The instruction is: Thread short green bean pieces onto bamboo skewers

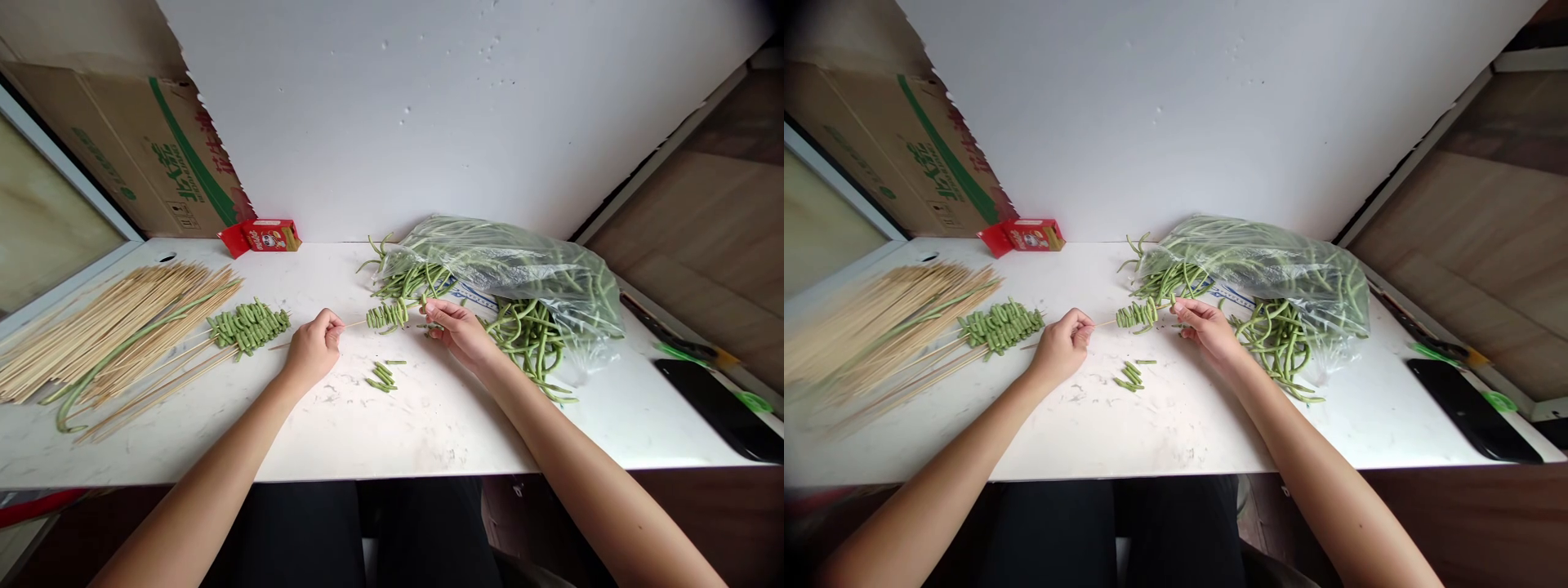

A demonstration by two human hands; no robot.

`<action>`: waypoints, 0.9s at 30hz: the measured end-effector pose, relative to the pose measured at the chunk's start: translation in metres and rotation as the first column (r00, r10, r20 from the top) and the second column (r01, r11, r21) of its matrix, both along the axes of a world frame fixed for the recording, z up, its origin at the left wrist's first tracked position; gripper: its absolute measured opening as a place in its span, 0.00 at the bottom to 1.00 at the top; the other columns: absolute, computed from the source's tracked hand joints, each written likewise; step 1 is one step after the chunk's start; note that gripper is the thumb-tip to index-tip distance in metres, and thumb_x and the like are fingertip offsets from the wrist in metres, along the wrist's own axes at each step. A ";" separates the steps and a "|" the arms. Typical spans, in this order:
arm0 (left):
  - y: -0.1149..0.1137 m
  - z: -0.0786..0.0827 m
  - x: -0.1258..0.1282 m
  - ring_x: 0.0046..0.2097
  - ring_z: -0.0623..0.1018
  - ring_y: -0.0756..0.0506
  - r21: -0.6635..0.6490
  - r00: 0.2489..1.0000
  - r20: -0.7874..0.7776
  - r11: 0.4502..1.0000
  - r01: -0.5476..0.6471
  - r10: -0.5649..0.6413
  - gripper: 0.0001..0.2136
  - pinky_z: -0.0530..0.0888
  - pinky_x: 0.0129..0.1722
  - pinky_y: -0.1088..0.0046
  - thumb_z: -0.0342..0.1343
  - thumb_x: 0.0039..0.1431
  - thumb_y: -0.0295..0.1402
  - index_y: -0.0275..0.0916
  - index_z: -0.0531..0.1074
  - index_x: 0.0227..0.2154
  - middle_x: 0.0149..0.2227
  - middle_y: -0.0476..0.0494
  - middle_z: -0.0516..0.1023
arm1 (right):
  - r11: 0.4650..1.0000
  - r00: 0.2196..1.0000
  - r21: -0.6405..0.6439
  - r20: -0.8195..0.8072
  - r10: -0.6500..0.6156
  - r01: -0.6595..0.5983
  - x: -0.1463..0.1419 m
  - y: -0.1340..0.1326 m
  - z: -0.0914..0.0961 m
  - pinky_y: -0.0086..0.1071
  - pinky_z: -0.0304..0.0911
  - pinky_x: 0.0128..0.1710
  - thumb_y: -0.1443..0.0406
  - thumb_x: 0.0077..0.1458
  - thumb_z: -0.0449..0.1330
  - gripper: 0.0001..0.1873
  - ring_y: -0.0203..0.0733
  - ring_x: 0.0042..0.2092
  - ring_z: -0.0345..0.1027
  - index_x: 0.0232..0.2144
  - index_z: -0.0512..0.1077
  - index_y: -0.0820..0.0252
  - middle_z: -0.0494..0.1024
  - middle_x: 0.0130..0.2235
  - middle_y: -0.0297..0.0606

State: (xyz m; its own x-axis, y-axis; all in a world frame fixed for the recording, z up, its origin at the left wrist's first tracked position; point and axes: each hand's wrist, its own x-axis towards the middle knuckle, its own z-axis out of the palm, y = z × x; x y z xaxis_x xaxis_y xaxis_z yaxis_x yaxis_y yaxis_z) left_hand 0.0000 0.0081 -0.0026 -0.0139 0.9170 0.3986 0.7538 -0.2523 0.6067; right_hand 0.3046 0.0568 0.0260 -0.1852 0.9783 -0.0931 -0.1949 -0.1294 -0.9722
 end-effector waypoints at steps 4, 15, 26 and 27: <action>0.000 0.000 0.000 0.30 0.77 0.45 -0.003 1.000 0.009 1.000 0.003 -0.003 0.04 0.68 0.32 0.71 0.53 0.65 0.30 0.43 0.72 0.36 0.29 0.48 0.80 | 1.000 1.000 -0.017 -0.011 0.002 -0.003 0.000 0.001 -0.001 0.31 0.63 0.29 0.51 0.43 0.81 0.20 0.40 0.37 0.70 0.34 0.83 0.53 0.81 0.37 0.36; 0.001 -0.001 -0.001 0.30 0.77 0.45 -0.021 1.000 0.016 1.000 0.006 -0.005 0.03 0.69 0.33 0.71 0.53 0.65 0.30 0.44 0.72 0.36 0.30 0.48 0.80 | 1.000 1.000 -0.022 -0.015 0.001 -0.001 0.000 0.001 -0.002 0.31 0.63 0.29 0.51 0.43 0.81 0.20 0.40 0.37 0.69 0.35 0.84 0.53 0.81 0.38 0.37; 0.000 0.002 -0.001 0.33 0.79 0.43 -0.036 1.000 -0.014 0.999 0.003 -0.004 0.04 0.70 0.36 0.70 0.53 0.64 0.29 0.44 0.72 0.36 0.32 0.47 0.81 | 0.999 0.999 -0.004 0.017 -0.032 0.032 -0.001 -0.002 0.002 0.30 0.62 0.30 0.49 0.39 0.82 0.21 0.38 0.36 0.68 0.32 0.85 0.54 0.83 0.38 0.38; 0.000 0.002 -0.001 0.34 0.80 0.43 -0.038 1.000 -0.019 0.999 0.001 -0.002 0.04 0.69 0.36 0.70 0.53 0.64 0.28 0.44 0.72 0.36 0.32 0.47 0.81 | 0.999 0.999 -0.005 0.022 -0.041 0.041 -0.001 -0.002 0.002 0.30 0.62 0.30 0.49 0.39 0.82 0.22 0.38 0.36 0.68 0.32 0.86 0.54 0.83 0.39 0.38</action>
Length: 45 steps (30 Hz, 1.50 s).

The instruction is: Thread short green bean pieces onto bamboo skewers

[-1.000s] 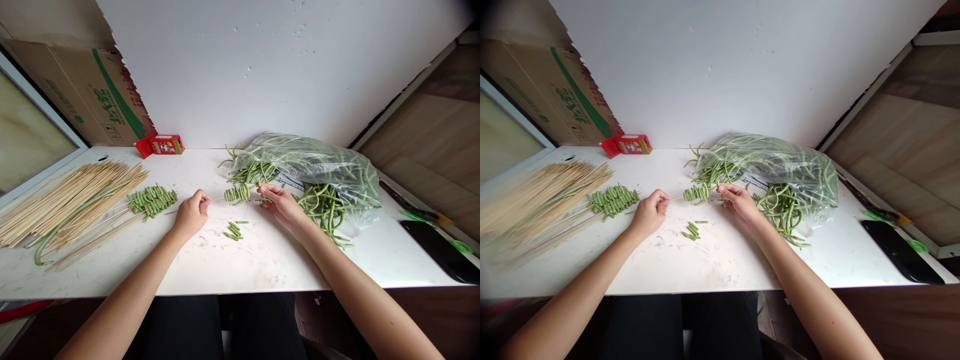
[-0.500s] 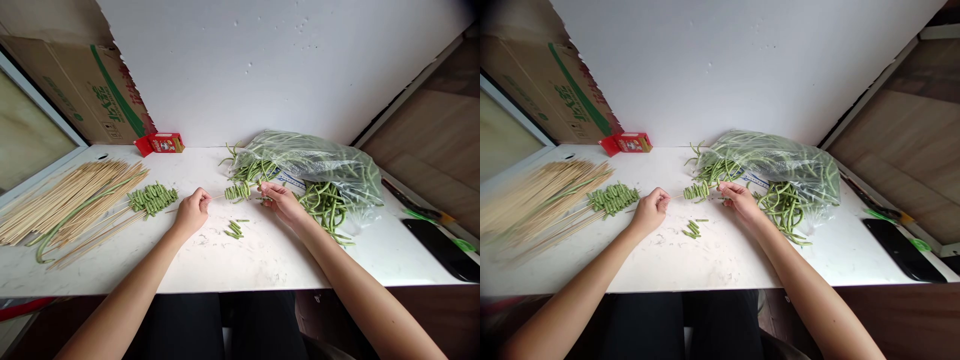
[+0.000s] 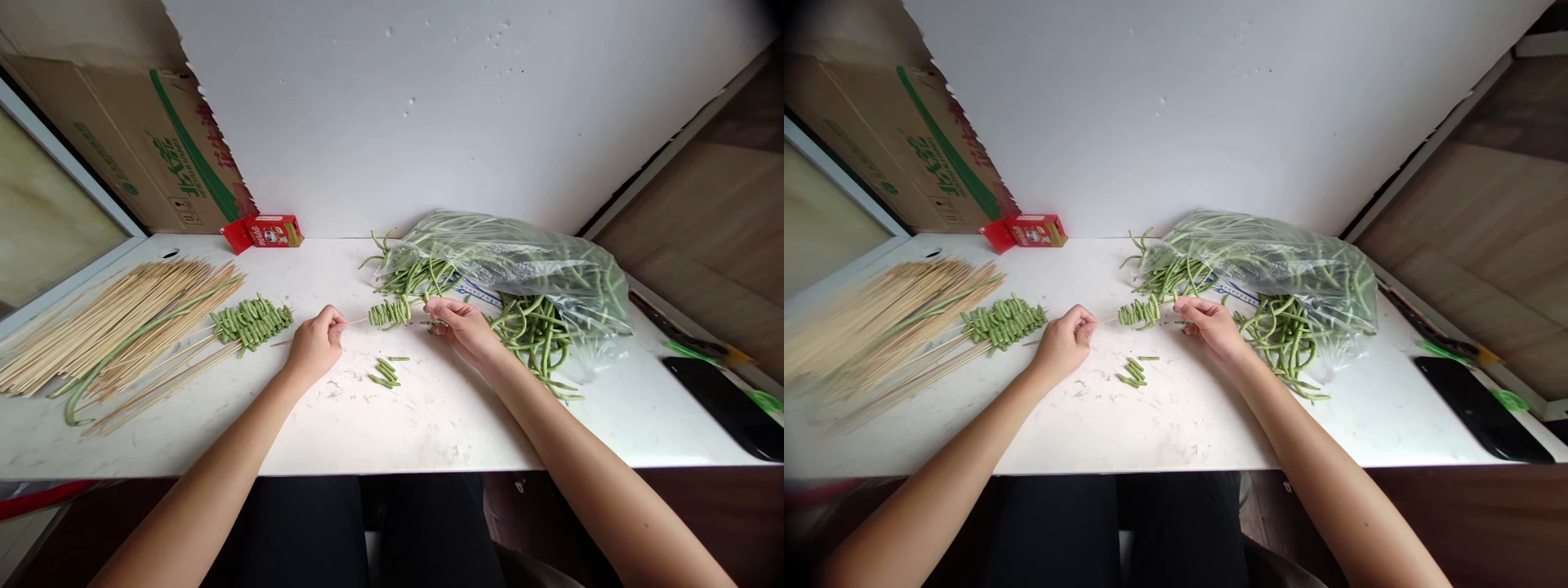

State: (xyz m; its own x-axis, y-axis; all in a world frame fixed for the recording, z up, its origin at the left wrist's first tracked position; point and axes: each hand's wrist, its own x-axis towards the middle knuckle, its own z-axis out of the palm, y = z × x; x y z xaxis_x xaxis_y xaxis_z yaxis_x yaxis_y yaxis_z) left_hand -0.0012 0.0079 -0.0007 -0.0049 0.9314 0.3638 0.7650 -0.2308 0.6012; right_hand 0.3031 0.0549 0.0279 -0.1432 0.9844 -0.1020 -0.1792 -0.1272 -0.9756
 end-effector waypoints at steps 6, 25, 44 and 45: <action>-0.001 0.001 0.000 0.33 0.79 0.43 -0.016 1.000 -0.024 1.000 -0.015 0.015 0.05 0.68 0.35 0.70 0.53 0.61 0.26 0.44 0.71 0.34 0.30 0.47 0.80 | 1.000 1.000 -0.021 -0.005 -0.015 0.015 -0.001 0.004 -0.007 0.31 0.62 0.29 0.51 0.36 0.83 0.21 0.35 0.32 0.66 0.30 0.86 0.54 0.84 0.38 0.37; -0.001 -0.003 -0.004 0.37 0.82 0.42 -0.040 0.998 -0.056 0.999 -0.028 0.026 0.09 0.69 0.35 0.71 0.53 0.56 0.22 0.44 0.72 0.34 0.32 0.47 0.83 | 0.999 0.997 0.032 0.073 0.027 -0.029 -0.003 0.003 -0.008 0.32 0.61 0.27 0.51 0.33 0.84 0.23 0.33 0.27 0.61 0.30 0.86 0.56 0.82 0.31 0.35; 0.001 -0.005 -0.002 0.35 0.81 0.44 -0.028 1.000 0.003 0.999 -0.023 0.023 0.07 0.69 0.35 0.72 0.53 0.59 0.24 0.43 0.72 0.35 0.33 0.47 0.83 | 0.994 0.998 0.095 0.051 0.045 -0.050 -0.003 0.002 -0.005 0.33 0.65 0.31 0.50 0.38 0.83 0.21 0.37 0.32 0.68 0.32 0.86 0.55 0.83 0.34 0.38; 0.001 -0.004 -0.001 0.34 0.81 0.44 -0.025 0.999 0.022 0.999 -0.028 0.029 0.07 0.69 0.34 0.72 0.53 0.60 0.25 0.43 0.72 0.36 0.33 0.47 0.83 | 0.995 0.999 0.093 0.032 0.036 -0.039 -0.004 0.001 -0.003 0.33 0.65 0.31 0.49 0.40 0.82 0.21 0.38 0.33 0.69 0.32 0.86 0.54 0.83 0.35 0.38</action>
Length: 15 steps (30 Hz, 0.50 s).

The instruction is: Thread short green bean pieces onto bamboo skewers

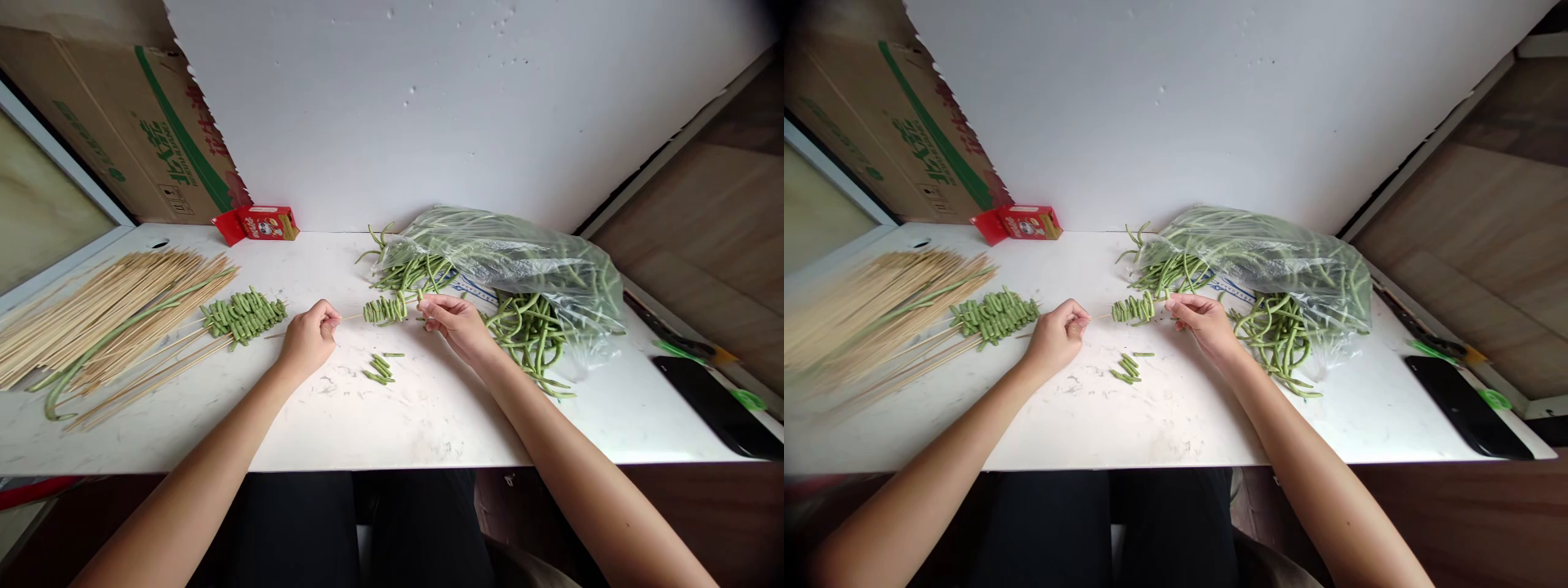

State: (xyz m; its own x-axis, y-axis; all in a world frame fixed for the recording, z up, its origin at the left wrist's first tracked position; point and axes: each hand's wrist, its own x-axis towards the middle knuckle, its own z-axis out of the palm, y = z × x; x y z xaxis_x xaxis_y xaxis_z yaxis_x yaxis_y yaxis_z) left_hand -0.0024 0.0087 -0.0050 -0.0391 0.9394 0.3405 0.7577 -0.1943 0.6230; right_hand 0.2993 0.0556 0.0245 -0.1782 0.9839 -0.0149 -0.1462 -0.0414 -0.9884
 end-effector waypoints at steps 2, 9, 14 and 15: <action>0.000 0.002 0.002 0.33 0.80 0.44 0.004 1.000 0.023 1.000 -0.010 0.010 0.06 0.69 0.33 0.72 0.52 0.61 0.26 0.43 0.73 0.36 0.32 0.47 0.82 | 1.000 1.000 -0.013 -0.018 -0.016 0.016 -0.002 -0.003 0.001 0.33 0.65 0.31 0.48 0.43 0.80 0.21 0.39 0.35 0.70 0.32 0.86 0.54 0.84 0.37 0.39; -0.003 0.006 0.005 0.34 0.81 0.44 0.001 0.999 -0.018 1.000 -0.028 0.028 0.08 0.69 0.34 0.72 0.53 0.60 0.23 0.42 0.73 0.36 0.33 0.47 0.84 | 0.998 0.998 -0.013 0.025 -0.063 0.063 -0.007 -0.004 -0.007 0.33 0.64 0.32 0.44 0.45 0.78 0.23 0.41 0.36 0.72 0.33 0.84 0.54 0.83 0.37 0.39; -0.005 0.005 0.005 0.37 0.82 0.43 0.011 0.998 -0.066 1.000 -0.016 0.017 0.09 0.70 0.36 0.71 0.53 0.58 0.21 0.43 0.73 0.35 0.34 0.46 0.84 | 0.999 0.999 0.005 0.022 -0.049 0.049 -0.006 -0.004 -0.011 0.33 0.64 0.31 0.45 0.46 0.78 0.21 0.41 0.37 0.72 0.31 0.85 0.54 0.84 0.40 0.39; -0.005 0.005 0.005 0.37 0.82 0.43 0.007 0.997 -0.070 1.000 -0.015 0.016 0.10 0.70 0.36 0.71 0.53 0.57 0.21 0.43 0.73 0.35 0.34 0.46 0.84 | 0.999 0.999 0.009 0.012 -0.046 0.046 -0.006 -0.004 -0.012 0.33 0.64 0.31 0.46 0.46 0.78 0.20 0.41 0.37 0.72 0.31 0.85 0.54 0.84 0.40 0.39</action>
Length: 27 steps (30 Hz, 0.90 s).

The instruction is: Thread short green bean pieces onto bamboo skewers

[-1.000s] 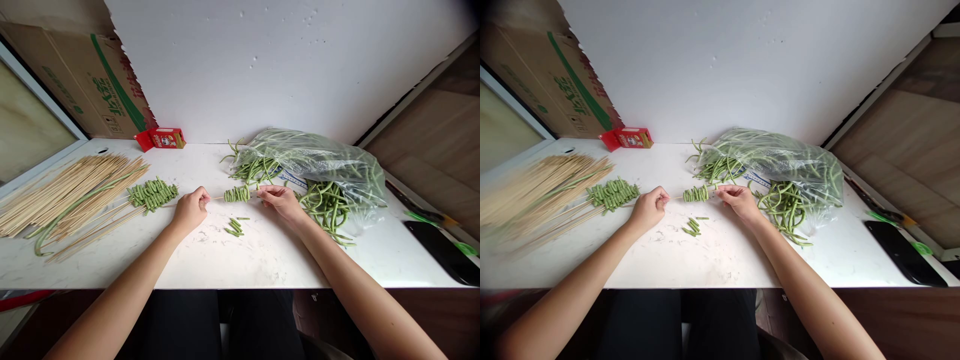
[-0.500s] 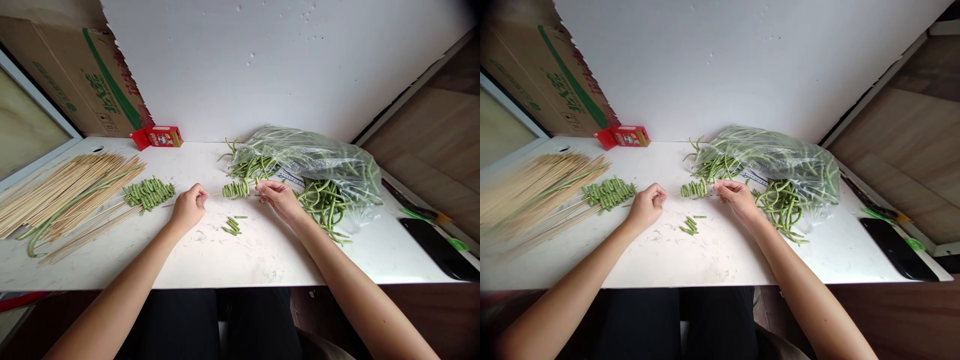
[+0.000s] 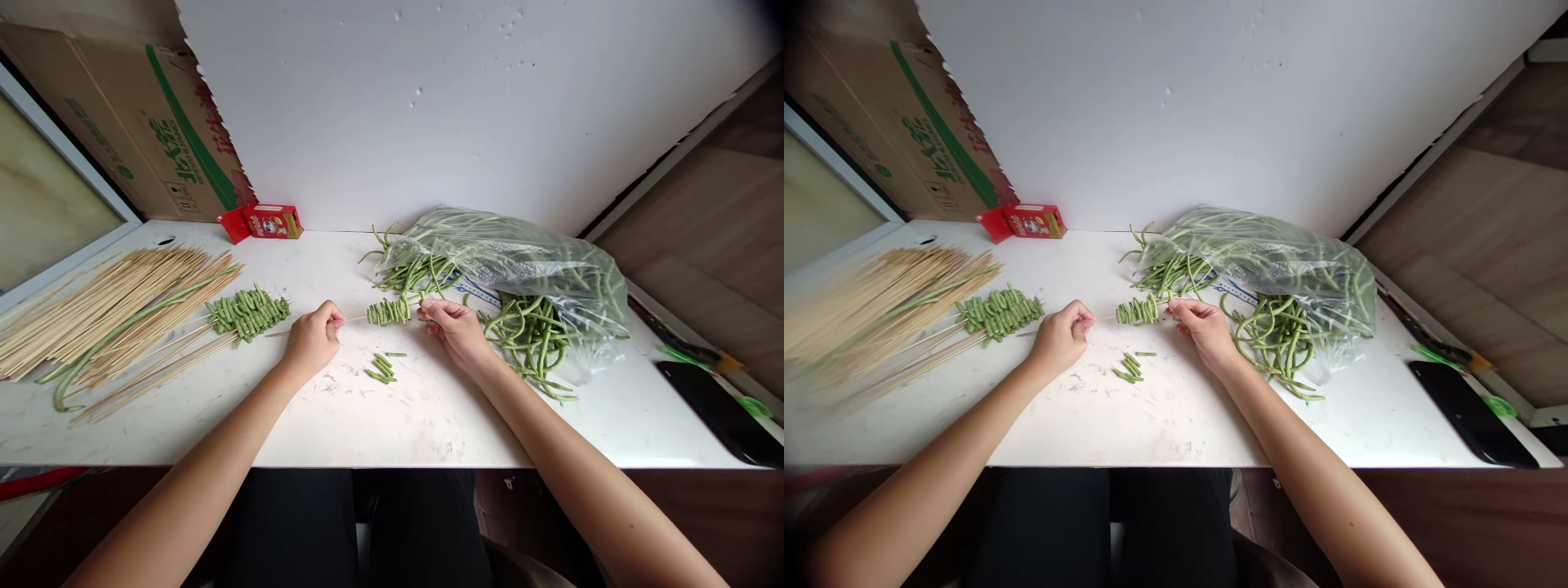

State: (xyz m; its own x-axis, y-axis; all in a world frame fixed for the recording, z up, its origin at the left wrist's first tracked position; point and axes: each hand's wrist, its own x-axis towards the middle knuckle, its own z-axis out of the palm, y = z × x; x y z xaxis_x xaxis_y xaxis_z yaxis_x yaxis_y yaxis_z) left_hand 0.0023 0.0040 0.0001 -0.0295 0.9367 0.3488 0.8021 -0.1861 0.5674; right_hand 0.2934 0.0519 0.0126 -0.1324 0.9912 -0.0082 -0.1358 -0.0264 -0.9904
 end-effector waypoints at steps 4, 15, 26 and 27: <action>0.000 0.001 0.000 0.36 0.82 0.42 -0.012 1.000 -0.005 1.000 -0.001 0.000 0.10 0.70 0.35 0.71 0.53 0.57 0.21 0.43 0.73 0.34 0.33 0.46 0.84 | 1.000 1.000 0.023 -0.007 0.007 -0.007 0.000 0.000 -0.002 0.34 0.64 0.31 0.48 0.46 0.79 0.18 0.40 0.35 0.71 0.31 0.86 0.53 0.85 0.38 0.39; 0.000 -0.001 -0.002 0.37 0.82 0.42 -0.024 1.000 -0.020 1.000 0.005 -0.005 0.11 0.70 0.35 0.71 0.53 0.55 0.21 0.44 0.73 0.34 0.34 0.47 0.84 | 0.997 0.998 0.074 0.060 0.002 -0.007 -0.001 0.000 -0.004 0.38 0.68 0.38 0.47 0.46 0.78 0.17 0.43 0.37 0.74 0.30 0.86 0.52 0.85 0.37 0.39; -0.001 -0.002 0.001 0.37 0.83 0.43 -0.028 0.999 -0.007 0.998 0.053 -0.053 0.12 0.72 0.36 0.71 0.52 0.55 0.19 0.44 0.72 0.35 0.35 0.47 0.85 | 0.999 1.000 0.052 0.015 0.008 -0.009 -0.005 -0.002 0.001 0.38 0.69 0.38 0.49 0.43 0.80 0.17 0.43 0.36 0.74 0.29 0.86 0.52 0.85 0.35 0.39; -0.001 -0.002 0.001 0.37 0.83 0.43 -0.029 0.999 -0.007 0.998 0.054 -0.054 0.12 0.72 0.36 0.71 0.52 0.55 0.19 0.44 0.72 0.35 0.35 0.47 0.85 | 0.999 1.000 0.047 0.018 0.007 -0.007 -0.005 -0.002 0.001 0.38 0.69 0.38 0.49 0.43 0.80 0.17 0.43 0.36 0.74 0.29 0.86 0.52 0.85 0.35 0.39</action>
